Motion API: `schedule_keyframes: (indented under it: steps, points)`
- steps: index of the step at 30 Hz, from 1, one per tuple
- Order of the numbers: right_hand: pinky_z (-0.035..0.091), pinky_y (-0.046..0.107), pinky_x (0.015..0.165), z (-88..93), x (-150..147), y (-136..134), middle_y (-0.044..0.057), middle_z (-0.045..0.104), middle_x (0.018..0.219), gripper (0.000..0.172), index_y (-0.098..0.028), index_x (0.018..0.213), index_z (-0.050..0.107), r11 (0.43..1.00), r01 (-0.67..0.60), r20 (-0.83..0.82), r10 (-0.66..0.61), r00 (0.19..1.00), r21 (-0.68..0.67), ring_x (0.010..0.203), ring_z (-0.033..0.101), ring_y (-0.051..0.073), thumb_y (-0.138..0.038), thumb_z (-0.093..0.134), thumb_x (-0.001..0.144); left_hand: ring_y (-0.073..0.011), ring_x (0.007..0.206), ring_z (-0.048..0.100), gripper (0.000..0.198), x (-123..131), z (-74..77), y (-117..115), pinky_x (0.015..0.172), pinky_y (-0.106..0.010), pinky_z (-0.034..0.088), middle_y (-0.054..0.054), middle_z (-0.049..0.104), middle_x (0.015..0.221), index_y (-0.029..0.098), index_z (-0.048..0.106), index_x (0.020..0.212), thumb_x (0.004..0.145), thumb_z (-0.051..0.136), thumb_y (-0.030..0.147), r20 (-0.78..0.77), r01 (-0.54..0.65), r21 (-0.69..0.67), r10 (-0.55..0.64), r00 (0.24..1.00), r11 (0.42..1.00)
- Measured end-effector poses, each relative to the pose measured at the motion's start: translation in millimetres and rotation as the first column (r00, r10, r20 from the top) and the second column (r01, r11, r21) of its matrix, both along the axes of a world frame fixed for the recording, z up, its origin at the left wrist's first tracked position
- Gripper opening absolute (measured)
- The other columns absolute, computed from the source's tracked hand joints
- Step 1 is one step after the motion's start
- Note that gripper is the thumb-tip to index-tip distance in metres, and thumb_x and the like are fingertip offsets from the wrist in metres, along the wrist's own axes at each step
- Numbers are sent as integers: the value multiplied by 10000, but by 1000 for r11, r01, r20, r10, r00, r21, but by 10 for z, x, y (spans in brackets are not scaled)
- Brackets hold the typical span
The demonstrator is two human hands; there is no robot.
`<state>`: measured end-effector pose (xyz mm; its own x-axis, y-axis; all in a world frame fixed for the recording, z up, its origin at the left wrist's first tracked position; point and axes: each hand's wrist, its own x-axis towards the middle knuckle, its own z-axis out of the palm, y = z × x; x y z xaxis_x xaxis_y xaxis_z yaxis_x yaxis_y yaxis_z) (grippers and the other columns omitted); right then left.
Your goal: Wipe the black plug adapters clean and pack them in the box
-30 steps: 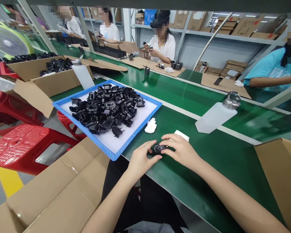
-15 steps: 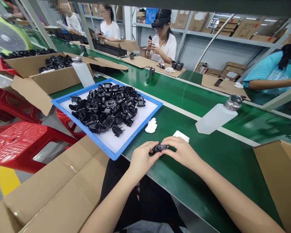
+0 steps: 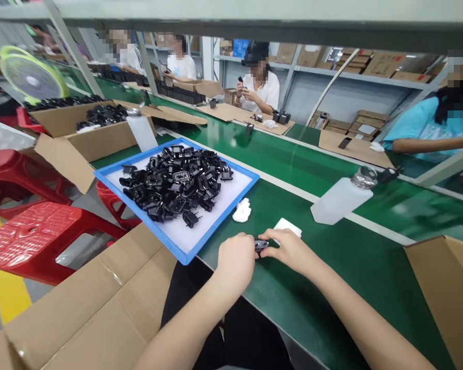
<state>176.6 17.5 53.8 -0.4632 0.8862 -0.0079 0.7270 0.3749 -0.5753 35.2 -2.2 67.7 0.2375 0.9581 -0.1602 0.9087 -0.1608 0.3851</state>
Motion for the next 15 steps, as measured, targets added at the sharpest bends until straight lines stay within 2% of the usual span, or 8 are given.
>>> schedule_keyframes:
  steps: [4,11,15]
  points:
    - [377,237,563,43,-25,-16,-19,594,706,107,-189,699,514,999,4,48,-2,999,-46,649,536,153,-131,590,650,-218,668,572,142,62,87,3,535,-280,404,-83,590,771,139,586,791,709,470,151,-57,-11,-61,7,998,998]
    - [358,238,526,96,-52,17,-32,591,698,133,-195,593,433,992,14,110,0,994,-124,635,525,161,-130,545,619,-214,669,570,127,95,70,39,529,-265,402,-112,573,798,114,579,772,709,476,156,-54,5,-117,-12,998,993]
    - [365,241,538,116,-59,21,-34,580,673,125,-198,588,413,988,10,70,1,998,-157,623,523,158,-132,514,618,-225,688,570,131,94,80,47,556,-275,410,-122,575,802,105,582,778,698,483,138,-55,11,-102,-16,998,995]
